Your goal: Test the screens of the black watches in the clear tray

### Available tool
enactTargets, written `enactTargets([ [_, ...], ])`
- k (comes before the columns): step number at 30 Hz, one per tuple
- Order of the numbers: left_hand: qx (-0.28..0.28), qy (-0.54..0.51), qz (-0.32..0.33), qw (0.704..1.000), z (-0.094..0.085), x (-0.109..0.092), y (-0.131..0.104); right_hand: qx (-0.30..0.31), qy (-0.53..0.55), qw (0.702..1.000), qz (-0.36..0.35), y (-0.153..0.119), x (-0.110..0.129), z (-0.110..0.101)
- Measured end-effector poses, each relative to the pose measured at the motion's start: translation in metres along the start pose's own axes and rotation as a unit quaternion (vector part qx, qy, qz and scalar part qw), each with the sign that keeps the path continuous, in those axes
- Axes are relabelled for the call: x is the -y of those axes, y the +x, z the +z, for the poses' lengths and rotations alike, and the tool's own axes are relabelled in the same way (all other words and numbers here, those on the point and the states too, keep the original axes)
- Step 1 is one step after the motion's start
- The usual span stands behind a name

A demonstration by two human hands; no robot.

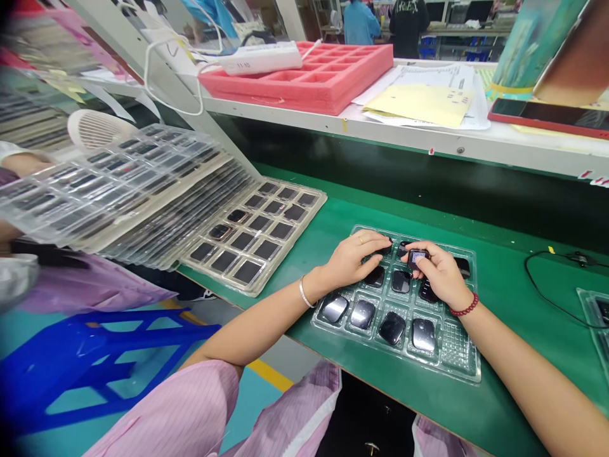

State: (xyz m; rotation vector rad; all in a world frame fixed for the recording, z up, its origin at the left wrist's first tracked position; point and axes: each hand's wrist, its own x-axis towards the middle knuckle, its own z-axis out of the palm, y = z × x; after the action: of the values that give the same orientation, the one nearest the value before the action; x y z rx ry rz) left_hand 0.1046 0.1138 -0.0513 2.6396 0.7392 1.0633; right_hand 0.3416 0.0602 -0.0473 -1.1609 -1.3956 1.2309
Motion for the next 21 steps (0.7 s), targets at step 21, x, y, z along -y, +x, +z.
enactTargets([
  [21, 0.100, -0.005, -0.070, 0.992, 0.0020, -0.0001, -0.0022, 0.012, -0.011, 1.000, -0.001, -0.0006, 0.0001, 0.0011],
])
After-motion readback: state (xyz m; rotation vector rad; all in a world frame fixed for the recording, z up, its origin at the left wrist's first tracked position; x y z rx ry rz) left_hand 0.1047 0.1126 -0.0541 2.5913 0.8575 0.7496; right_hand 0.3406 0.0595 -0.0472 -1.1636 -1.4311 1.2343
